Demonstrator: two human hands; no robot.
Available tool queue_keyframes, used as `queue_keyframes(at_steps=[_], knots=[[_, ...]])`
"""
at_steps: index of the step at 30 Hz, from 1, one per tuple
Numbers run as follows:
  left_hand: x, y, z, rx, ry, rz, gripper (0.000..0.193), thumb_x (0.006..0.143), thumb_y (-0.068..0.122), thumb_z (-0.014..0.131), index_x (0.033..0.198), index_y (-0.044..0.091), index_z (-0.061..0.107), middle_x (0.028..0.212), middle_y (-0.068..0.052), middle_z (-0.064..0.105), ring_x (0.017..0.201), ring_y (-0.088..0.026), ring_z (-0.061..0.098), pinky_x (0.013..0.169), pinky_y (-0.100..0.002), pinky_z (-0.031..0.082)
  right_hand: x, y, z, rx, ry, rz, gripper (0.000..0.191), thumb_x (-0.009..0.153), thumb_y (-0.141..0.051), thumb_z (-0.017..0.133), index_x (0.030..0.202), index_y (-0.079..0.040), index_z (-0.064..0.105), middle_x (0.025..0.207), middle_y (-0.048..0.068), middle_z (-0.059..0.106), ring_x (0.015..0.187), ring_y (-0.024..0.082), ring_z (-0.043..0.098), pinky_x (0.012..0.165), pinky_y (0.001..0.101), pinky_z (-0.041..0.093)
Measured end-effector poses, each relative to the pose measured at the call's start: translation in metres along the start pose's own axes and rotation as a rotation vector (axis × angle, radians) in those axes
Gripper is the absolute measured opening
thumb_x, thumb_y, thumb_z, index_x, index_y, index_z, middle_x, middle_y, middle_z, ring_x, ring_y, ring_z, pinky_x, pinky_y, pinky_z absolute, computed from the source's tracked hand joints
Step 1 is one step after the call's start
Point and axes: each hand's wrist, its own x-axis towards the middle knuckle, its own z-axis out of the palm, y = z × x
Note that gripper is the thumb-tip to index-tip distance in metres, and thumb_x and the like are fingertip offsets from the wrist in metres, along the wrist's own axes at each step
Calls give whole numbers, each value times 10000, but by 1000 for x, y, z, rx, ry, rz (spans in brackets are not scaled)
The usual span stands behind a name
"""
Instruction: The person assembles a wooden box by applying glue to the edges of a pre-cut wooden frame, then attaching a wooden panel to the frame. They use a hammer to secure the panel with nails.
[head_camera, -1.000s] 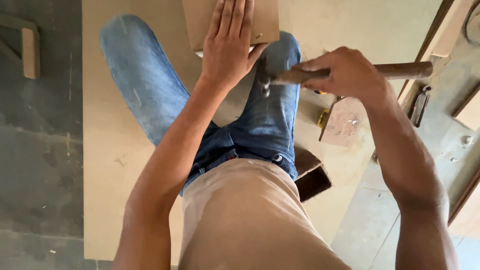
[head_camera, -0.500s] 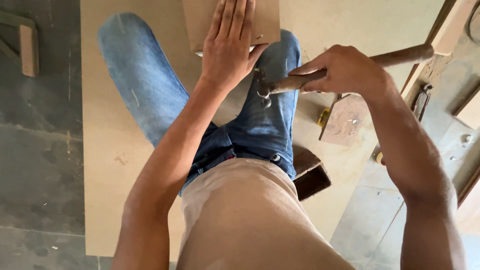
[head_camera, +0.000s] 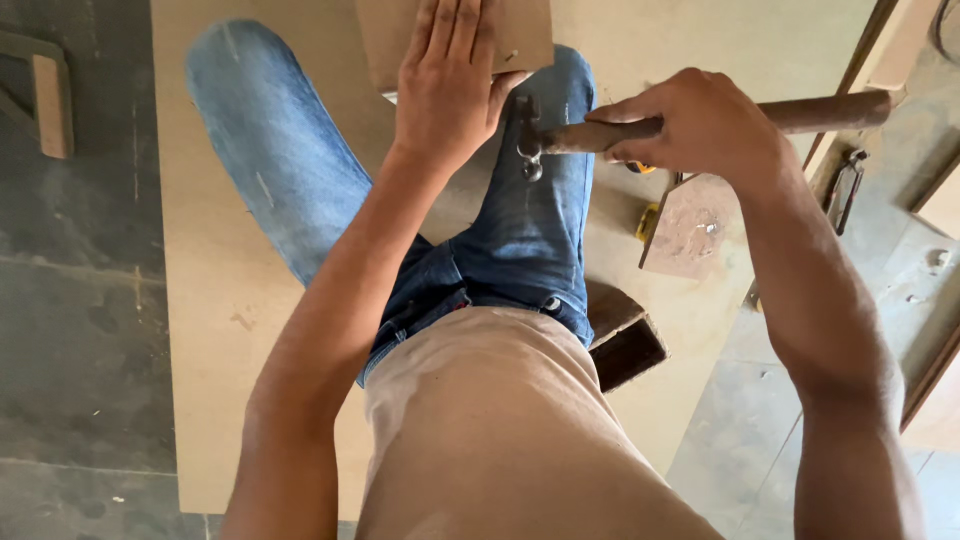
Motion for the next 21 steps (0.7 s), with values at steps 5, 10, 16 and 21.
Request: queue_keyframes(at_steps=[5,10,16,21], knots=[[-4,-2,-7,-2,-27,44,622,1011,310,732,1453,-79,532,1449,-236,550,1377,-407,490,1213,-516,364,-24,11,13,3,45,70,519,820,-347,868,1322,-293,747,872,161,744,731,328,690,742,419,552],[-4,-4,-12,26,-54,64,654,935,282,796,1416,-82,545,1416,-232,563,1320,-400,530,1154,-503,405,-39,31,39,225,117,98,581,805,-292,863,1301,-79,647,962,197,759,830,312,751,760,412,564],[-3,-4,-14,-74,-61,13,672,970,284,816,1467,-64,528,1452,-201,556,1342,-398,526,1171,-486,415,-60,26,74,248,278,43,495,880,-193,818,1262,15,582,889,211,741,759,312,739,688,420,571],[-5,-5,-12,-33,-50,4,712,972,288,822,1499,-44,478,1502,-201,523,1412,-387,487,1221,-497,381,-72,-22,47,417,441,21,205,1093,-92,607,1246,43,586,885,157,729,688,212,710,566,347,559]])
